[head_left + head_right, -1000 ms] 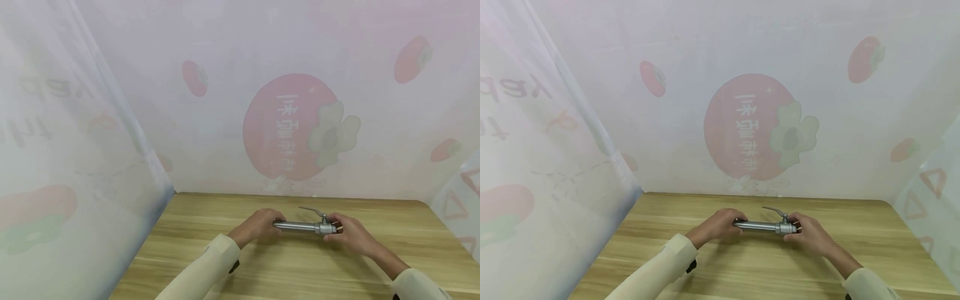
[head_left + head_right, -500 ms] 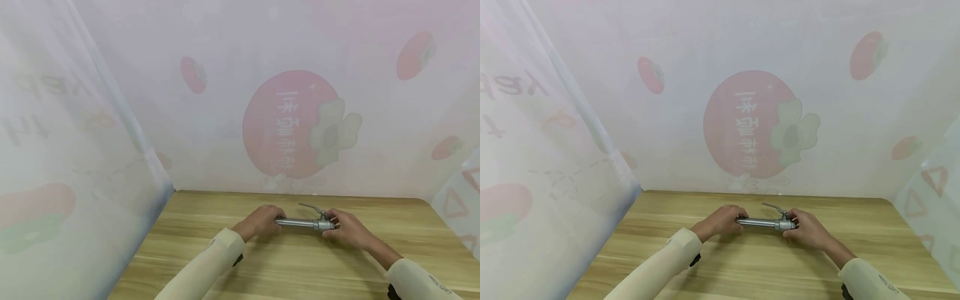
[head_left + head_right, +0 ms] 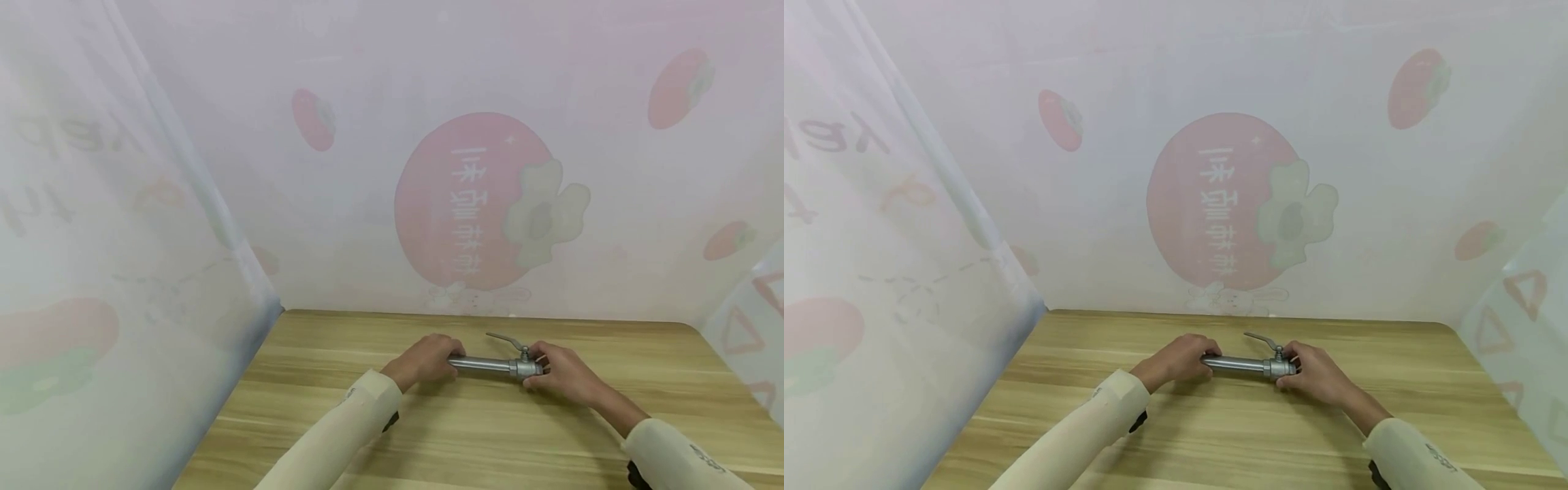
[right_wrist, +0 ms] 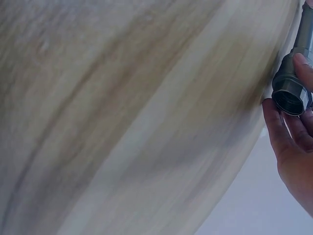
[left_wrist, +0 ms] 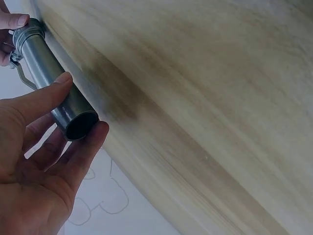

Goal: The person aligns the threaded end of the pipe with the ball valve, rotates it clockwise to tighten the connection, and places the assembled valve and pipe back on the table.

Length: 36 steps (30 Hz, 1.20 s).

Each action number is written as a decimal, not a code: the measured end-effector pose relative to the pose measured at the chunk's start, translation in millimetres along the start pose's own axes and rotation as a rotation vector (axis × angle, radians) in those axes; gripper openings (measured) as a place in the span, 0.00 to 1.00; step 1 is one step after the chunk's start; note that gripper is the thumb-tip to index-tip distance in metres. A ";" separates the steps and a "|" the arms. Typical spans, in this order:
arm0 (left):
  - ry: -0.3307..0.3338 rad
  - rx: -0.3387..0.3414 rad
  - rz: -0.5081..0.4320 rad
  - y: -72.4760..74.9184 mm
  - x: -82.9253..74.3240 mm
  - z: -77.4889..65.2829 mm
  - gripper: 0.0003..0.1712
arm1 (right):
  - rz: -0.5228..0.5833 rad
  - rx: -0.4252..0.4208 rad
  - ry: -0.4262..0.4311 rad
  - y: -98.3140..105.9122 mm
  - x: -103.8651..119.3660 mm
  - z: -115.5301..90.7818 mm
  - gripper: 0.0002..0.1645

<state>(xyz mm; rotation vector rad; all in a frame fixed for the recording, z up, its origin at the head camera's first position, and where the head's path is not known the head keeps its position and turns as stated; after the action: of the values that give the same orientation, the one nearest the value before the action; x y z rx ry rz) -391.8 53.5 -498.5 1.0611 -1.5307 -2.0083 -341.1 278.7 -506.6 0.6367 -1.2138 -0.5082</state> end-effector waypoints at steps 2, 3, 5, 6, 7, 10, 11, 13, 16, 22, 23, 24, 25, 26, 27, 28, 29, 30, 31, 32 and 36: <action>0.006 0.005 0.000 -1.5 0.0 -0.8 0.20 | -0.009 0.001 0.003 -0.7 -0.4 -0.7 0.34; 0.007 0.006 0.001 -2.1 -0.3 -1.2 0.20 | -0.014 0.001 0.003 -1.0 -0.7 -1.1 0.34; 0.010 0.012 0.005 -2.9 -0.7 -2.6 0.20 | -0.018 0.000 0.004 -1.2 -0.7 -1.9 0.34; 0.012 0.015 0.007 -3.3 -0.6 -3.2 0.20 | -0.020 0.001 0.004 -1.4 -0.4 -2.1 0.34; 0.014 0.018 0.011 -3.4 -0.5 -3.9 0.20 | -0.021 0.001 0.004 -1.7 0.2 -2.3 0.34; 0.020 0.022 0.021 -3.9 -0.6 -5.0 0.20 | -0.023 0.001 0.003 -1.7 2.0 -2.8 0.34; 0.022 0.023 0.023 -4.0 -0.7 -5.3 0.20 | -0.023 0.002 0.002 -1.6 2.6 -2.9 0.34; 0.025 0.025 0.026 -4.0 -1.1 -5.9 0.20 | -0.021 0.002 -0.001 -1.3 3.4 -3.2 0.34; 0.027 0.027 0.030 -4.2 -1.6 -6.7 0.20 | -0.018 0.006 -0.005 -1.4 4.0 -3.7 0.34; 0.029 0.027 0.031 -4.7 -1.5 -7.6 0.20 | -0.020 0.012 -0.009 -2.7 2.8 -3.2 0.34; 0.028 0.027 0.033 -4.8 -1.3 -7.7 0.20 | -0.020 0.014 -0.010 -2.9 2.7 -3.2 0.33; 0.027 0.027 0.035 -4.9 -1.3 -7.8 0.20 | -0.020 0.016 -0.011 -3.3 2.4 -3.0 0.33; 0.026 0.027 0.038 -5.0 -1.2 -7.8 0.20 | -0.018 0.018 -0.013 -3.5 2.4 -2.8 0.33; 0.025 0.027 0.041 -5.2 -1.1 -7.8 0.20 | -0.018 0.020 -0.014 -3.7 2.5 -2.7 0.33; 0.025 0.027 0.045 -5.3 -1.2 -7.7 0.20 | -0.017 0.023 -0.015 -3.8 2.6 -2.6 0.33; 0.024 0.027 0.047 -5.3 -1.2 -7.6 0.21 | -0.018 0.026 -0.015 -3.9 2.8 -2.6 0.33; 0.023 0.026 0.049 -5.4 -1.0 -7.4 0.21 | -0.020 0.027 -0.017 -3.9 2.9 -2.5 0.34; 0.023 0.027 0.051 -5.6 -1.0 -7.2 0.21 | -0.022 0.029 -0.018 -3.8 3.0 -2.3 0.34; 0.023 0.027 0.052 -5.8 -0.9 -7.0 0.21 | -0.024 0.031 -0.019 -3.8 3.4 -2.3 0.34; 0.024 0.027 0.053 -6.1 -0.9 -6.9 0.21 | -0.027 0.033 -0.019 -3.6 3.6 -2.3 0.34; 0.026 0.030 0.050 -6.4 -0.6 -6.6 0.23 | -0.034 0.036 -0.022 -1.8 3.9 -3.0 0.35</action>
<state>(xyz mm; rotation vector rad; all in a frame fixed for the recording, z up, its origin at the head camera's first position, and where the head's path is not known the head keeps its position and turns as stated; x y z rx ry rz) -385.5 51.7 -505.1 1.0456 -1.5627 -1.9370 -337.2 275.4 -505.8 0.6853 -1.2369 -0.5236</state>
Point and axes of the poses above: each hand's wrist, its own z-axis towards the middle knuckle, its own y-axis out of the back of the hand, x = y × z, the point moved 9 cm from there along z, towards the middle knuckle, and after that the axes turned 9 degrees about -x, right-handed, at the moved point
